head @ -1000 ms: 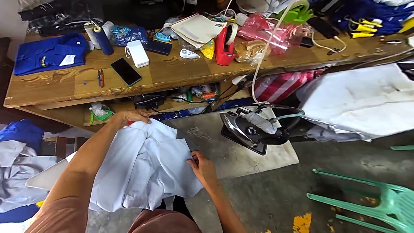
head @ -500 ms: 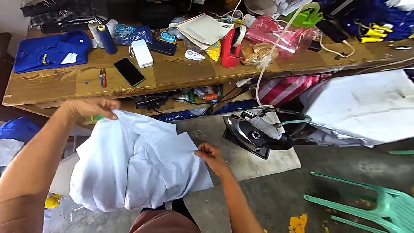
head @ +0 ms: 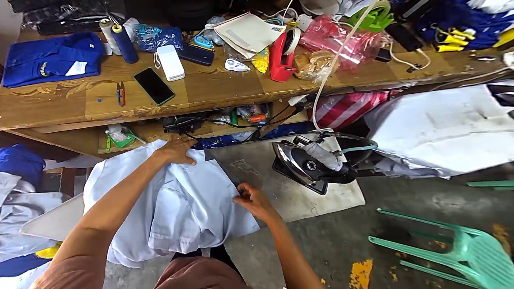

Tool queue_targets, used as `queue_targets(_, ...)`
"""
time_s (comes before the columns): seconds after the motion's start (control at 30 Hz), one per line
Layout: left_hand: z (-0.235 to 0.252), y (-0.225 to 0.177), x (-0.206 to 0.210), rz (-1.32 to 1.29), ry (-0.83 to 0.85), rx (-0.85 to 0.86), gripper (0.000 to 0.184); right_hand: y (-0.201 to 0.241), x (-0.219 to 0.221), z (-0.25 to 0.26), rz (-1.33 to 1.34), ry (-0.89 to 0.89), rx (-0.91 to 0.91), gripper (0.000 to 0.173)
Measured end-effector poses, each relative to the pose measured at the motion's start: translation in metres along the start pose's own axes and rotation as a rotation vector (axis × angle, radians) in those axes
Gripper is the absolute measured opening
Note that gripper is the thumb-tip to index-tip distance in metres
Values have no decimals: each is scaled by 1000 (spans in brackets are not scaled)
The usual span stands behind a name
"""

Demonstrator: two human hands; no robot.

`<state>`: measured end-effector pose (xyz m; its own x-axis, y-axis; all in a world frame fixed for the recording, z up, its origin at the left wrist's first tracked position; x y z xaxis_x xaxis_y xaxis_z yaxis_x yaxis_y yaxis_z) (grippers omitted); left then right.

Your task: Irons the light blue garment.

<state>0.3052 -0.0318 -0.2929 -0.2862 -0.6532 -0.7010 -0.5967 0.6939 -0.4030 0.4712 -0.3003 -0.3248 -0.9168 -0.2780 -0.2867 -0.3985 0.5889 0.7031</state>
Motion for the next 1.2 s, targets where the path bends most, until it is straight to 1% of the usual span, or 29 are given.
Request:
queue_targets(0.07, -33, -21, -9, 68, -385, 125, 58, -18, 8, -17, 3, 24, 5, 54)
queue_targets(0.1, -57, -35, 0, 57, -505, 207, 51, -25, 10, -24, 12, 20, -2, 52)
queue_targets(0.13, -81, -53, 22, 22, -497, 287, 52, -31, 12, -30, 26, 10, -8, 50)
queue_targets(0.17, -104, -72, 51, 16, -426, 359, 55, -33, 12, -35, 35, -3, -15, 48)
queue_targets(0.23, -141, -98, 116, 92, -212, 408, 62, -36, 13, -35, 45, -40, -33, 43)
queue_targets(0.27, -153, -98, 144, 134, -143, 400, 62, -36, 14, -33, 35, -55, -41, 40)
queue_targets(0.3, -161, -89, 162, 166, -146, 374, 52, -36, 15, -31, 24, -58, -45, 37)
queue_targets(0.33, -168, -76, 168, 166, -190, 332, 41, -35, 16, -29, 16, -44, -49, 33)
queue_targets(0.4, -186, -52, 154, 130, -306, 269, 36, -36, 15, -26, 27, 8, -55, 30)
queue_targets(0.47, -204, -40, 139, 161, -382, 255, 29, -41, 10, -29, 14, 39, -28, 29)
queue_targets(0.5, -210, -36, 138, 199, -370, 243, 28, -43, 8, -29, -11, 52, -11, 29)
queue_targets(0.53, -211, -33, 143, 225, -294, 221, 28, -44, 8, -29, -44, 71, 13, 29)
queue_targets(0.6, -201, -33, 148, 166, -10, 161, 25, -38, 7, -29, -124, 91, 51, 31)
queue_targets(0.63, -192, -38, 139, 97, 82, 167, 21, -31, 4, -28, -160, 69, 53, 32)
queue_targets(0.67, -180, -46, 122, 45, 78, 196, 21, -21, -2, -28, -194, 21, 40, 33)
queue_targets(0.7, -165, -55, 98, 28, 10, 231, 24, -10, -8, -26, -219, -39, 11, 35)
queue_targets(0.77, -125, -67, 48, 86, -149, 258, 28, 14, -14, -17, -243, -130, -53, 36)
queue_targets(0.8, -100, -67, 29, 114, -181, 250, 29, 26, -14, -9, -252, -148, -75, 36)
queue_targets(0.87, -47, -58, 9, 150, -141, 218, 34, 41, -9, 8, -282, -150, -80, 35)
queue_targets(0.9, -23, -53, 6, 160, -92, 199, 41, 45, -7, 16, -299, -144, -56, 35)
queue_targets(0.97, 9, -45, 7, 169, 37, 135, 54, 49, -5, 23, -319, -136, 0, 35)
queue_targets(1.0, 16, -43, 8, 172, 99, 107, 56, 49, -5, 25, -322, -137, 17, 35)
queue_targets(1.03, 21, -42, 8, 167, 139, 93, 54, 49, -4, 26, -323, -137, 29, 35)
queue_targets(1.07, 22, -41, 8, 156, 152, 97, 48, 49, -4, 27, -320, -133, 34, 36)
queue_targets(1.1, 22, -42, 7, 145, 146, 117, 37, 48, -4, 29, -318, -132, 33, 36)
queue_targets(1.17, 18, -44, 8, 144, 102, 189, 16, 46, -4, 32, -318, -154, 12, 37)
queue_targets(1.2, 12, -47, 10, 159, 55, 243, 10, 46, -4, 32, -321, -176, -5, 37)
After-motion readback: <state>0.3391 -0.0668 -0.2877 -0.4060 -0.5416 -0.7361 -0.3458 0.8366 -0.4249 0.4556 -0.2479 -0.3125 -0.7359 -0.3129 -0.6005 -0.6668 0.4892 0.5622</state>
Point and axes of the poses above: each hand's wrist, its own z-axis towards the middle knuckle, its own x-axis out of the palm, y = z × x, the point moved 8 cm from there along z, towards the middle knuckle, and after that the axes turned 14 degrees about y, right-handed, at the moved point
